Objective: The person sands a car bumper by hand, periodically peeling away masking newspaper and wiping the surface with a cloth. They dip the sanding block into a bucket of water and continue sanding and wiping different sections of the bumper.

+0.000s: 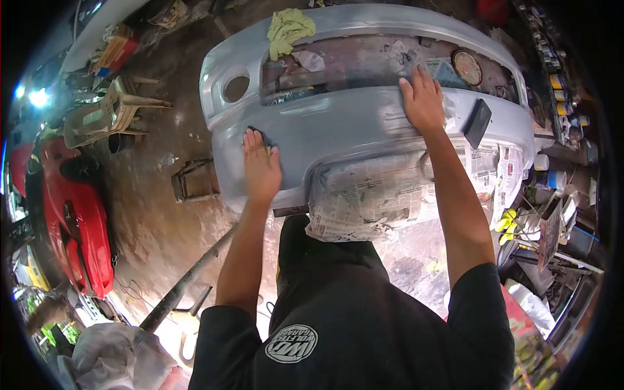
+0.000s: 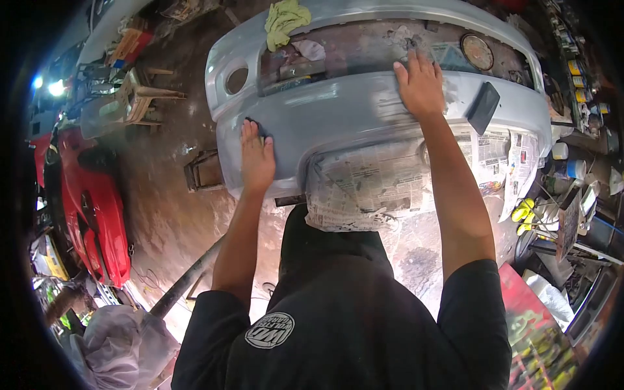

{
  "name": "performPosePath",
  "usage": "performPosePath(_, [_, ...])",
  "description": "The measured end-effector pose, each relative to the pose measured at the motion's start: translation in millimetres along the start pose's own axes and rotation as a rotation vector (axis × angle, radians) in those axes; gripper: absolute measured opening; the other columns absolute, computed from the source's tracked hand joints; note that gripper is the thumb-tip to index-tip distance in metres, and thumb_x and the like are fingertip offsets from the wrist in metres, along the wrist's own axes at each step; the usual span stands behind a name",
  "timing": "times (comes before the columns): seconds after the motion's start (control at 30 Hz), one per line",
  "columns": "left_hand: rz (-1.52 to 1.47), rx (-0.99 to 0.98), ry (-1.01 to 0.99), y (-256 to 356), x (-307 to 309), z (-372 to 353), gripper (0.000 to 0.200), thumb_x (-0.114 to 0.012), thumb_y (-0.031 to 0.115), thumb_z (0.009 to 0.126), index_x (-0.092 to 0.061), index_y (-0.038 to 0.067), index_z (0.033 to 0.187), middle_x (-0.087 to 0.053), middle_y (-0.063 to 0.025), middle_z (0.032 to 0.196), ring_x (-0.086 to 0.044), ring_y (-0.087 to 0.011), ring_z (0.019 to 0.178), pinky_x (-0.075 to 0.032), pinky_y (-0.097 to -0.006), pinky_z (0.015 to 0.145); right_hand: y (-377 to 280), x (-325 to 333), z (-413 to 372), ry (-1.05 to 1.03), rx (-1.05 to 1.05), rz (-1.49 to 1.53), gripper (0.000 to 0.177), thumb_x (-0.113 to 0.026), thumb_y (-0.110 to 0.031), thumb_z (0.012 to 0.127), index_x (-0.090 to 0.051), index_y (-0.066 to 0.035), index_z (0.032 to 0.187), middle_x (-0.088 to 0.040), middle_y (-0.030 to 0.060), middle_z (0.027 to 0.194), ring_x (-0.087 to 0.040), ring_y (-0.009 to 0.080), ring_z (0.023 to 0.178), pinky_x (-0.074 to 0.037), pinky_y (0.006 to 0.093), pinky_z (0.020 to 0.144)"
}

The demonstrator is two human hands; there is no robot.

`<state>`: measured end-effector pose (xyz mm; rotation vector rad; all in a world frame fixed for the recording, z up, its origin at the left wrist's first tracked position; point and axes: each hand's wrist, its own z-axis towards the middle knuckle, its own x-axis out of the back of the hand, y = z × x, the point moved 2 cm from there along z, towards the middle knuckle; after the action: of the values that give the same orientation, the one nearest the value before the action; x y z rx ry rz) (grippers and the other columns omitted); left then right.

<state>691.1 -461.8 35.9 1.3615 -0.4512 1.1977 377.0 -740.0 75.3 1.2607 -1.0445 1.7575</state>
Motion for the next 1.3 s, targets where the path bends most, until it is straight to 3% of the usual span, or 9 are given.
performPosePath(0.07, [0.005, -0.078, 0.070, 35.8, -24.1, 2.4, 0.057, -0.056, 0.021, 0.101, -0.043, -0.013, 0.146, -0.036, -0.0295, 0.160, -0.028, -0.0430, 0.152, -0.024, -0.0475, 0.126, 1.0, -1.4, 0.2, 0.003, 0.011, -0.014, 0.064, -0.036, -0.051, 0.108, -0.045, -0.005, 0.153, -0.044, 0.0198, 0.158, -0.037, 0.0338, 0.149, -0.020, 0.0491, 0.126])
performPosePath(0.13, [-0.097, 0.000, -0.221, 131.0, -21.0, 26.4, 0.058, -0.056, 0.024, 0.102, -0.044, -0.010, 0.146, -0.035, -0.0268, 0.161, -0.026, -0.0411, 0.154, -0.023, -0.0459, 0.127, -0.3, -1.6, 0.3, 0.011, 0.020, -0.018, 0.063, -0.036, -0.050, 0.108, -0.046, -0.005, 0.152, -0.044, 0.0192, 0.158, -0.037, 0.0336, 0.149, -0.020, 0.0490, 0.126])
performPosePath(0.17, [-0.069, -0.102, -0.258, 160.9, -41.9, 26.5, 0.059, -0.057, 0.027, 0.102, -0.043, -0.007, 0.148, -0.034, -0.0248, 0.162, -0.025, -0.0390, 0.155, -0.022, -0.0451, 0.127, 0.0, -2.5, -0.5, 0.017, 0.033, -0.020, 0.061, -0.039, -0.048, 0.108, -0.046, -0.005, 0.151, -0.045, 0.0179, 0.158, -0.037, 0.0333, 0.149, -0.020, 0.0497, 0.126])
performPosePath(0.27, [-0.091, -0.286, -0.277, 177.4, -61.9, 25.9, 0.063, -0.058, 0.031, 0.101, -0.041, -0.001, 0.153, -0.033, -0.0208, 0.164, -0.025, -0.0347, 0.156, -0.021, -0.0453, 0.128, -4.2, -1.3, 0.3, 0.024, 0.123, -0.026, 0.055, -0.046, -0.040, 0.107, -0.049, -0.006, 0.149, -0.046, 0.0140, 0.158, -0.038, 0.0326, 0.149, -0.021, 0.0519, 0.125])
performPosePath(0.37, [-0.146, -0.315, -0.318, 147.2, -42.8, 5.0, 0.065, -0.059, 0.031, 0.100, -0.039, 0.002, 0.156, -0.032, -0.0192, 0.165, -0.026, -0.0328, 0.156, -0.021, -0.0473, 0.128, -31.2, 8.2, -16.3, -0.066, 0.330, -0.114, 0.044, -0.054, -0.027, 0.103, -0.057, -0.009, 0.143, -0.050, 0.0090, 0.155, -0.041, 0.0323, 0.147, -0.025, 0.0550, 0.123])
performPosePath(0.5, [-0.112, -0.235, -0.329, 59.2, 1.9, -33.6, 0.067, -0.062, 0.032, 0.098, -0.042, 0.002, 0.154, -0.034, -0.0183, 0.165, -0.030, -0.0330, 0.154, -0.023, -0.0494, 0.126, -127.2, -4.5, -46.8, -0.098, 0.657, -0.048, 0.042, -0.059, -0.021, 0.100, -0.061, -0.010, 0.140, -0.054, 0.0079, 0.152, -0.044, 0.0303, 0.144, -0.030, 0.0507, 0.122])
performPosePath(0.8, [-0.143, -0.296, -0.436, -10.1, 30.9, -52.3, 0.070, -0.058, 0.028, 0.098, -0.034, -0.001, 0.157, -0.031, -0.0217, 0.165, -0.028, -0.0381, 0.154, -0.023, -0.0531, 0.125, -269.9, -42.5, -55.5, -0.132, 0.450, 0.042, 0.038, -0.059, -0.026, 0.100, -0.066, -0.010, 0.133, -0.057, 0.0023, 0.148, -0.047, 0.0266, 0.140, -0.030, 0.0503, 0.121])
performPosePath(1.07, [-0.182, -0.324, -0.493, -26.6, 34.0, -57.7, 0.068, -0.055, 0.029, 0.101, -0.034, -0.004, 0.157, -0.030, -0.0231, 0.166, -0.028, -0.0402, 0.154, -0.021, -0.0537, 0.125, -309.7, -61.1, -56.4, -0.137, 0.387, 0.023, 0.037, -0.059, -0.026, 0.099, -0.068, -0.011, 0.131, -0.059, 0.0021, 0.146, -0.051, 0.0253, 0.136, -0.031, 0.0535, 0.120])
performPosePath(1.3, [-0.179, -0.390, -0.545, -36.9, 38.5, -53.5, 0.070, -0.055, 0.031, 0.101, -0.033, -0.003, 0.158, -0.028, -0.0231, 0.166, -0.027, -0.0398, 0.154, -0.020, -0.0534, 0.125, -284.2, -48.8, -51.9, -0.109, 0.400, -0.050, 0.036, -0.060, -0.026, 0.098, -0.069, -0.012, 0.130, -0.062, 0.0030, 0.144, -0.053, 0.0265, 0.136, -0.032, 0.0542, 0.119])
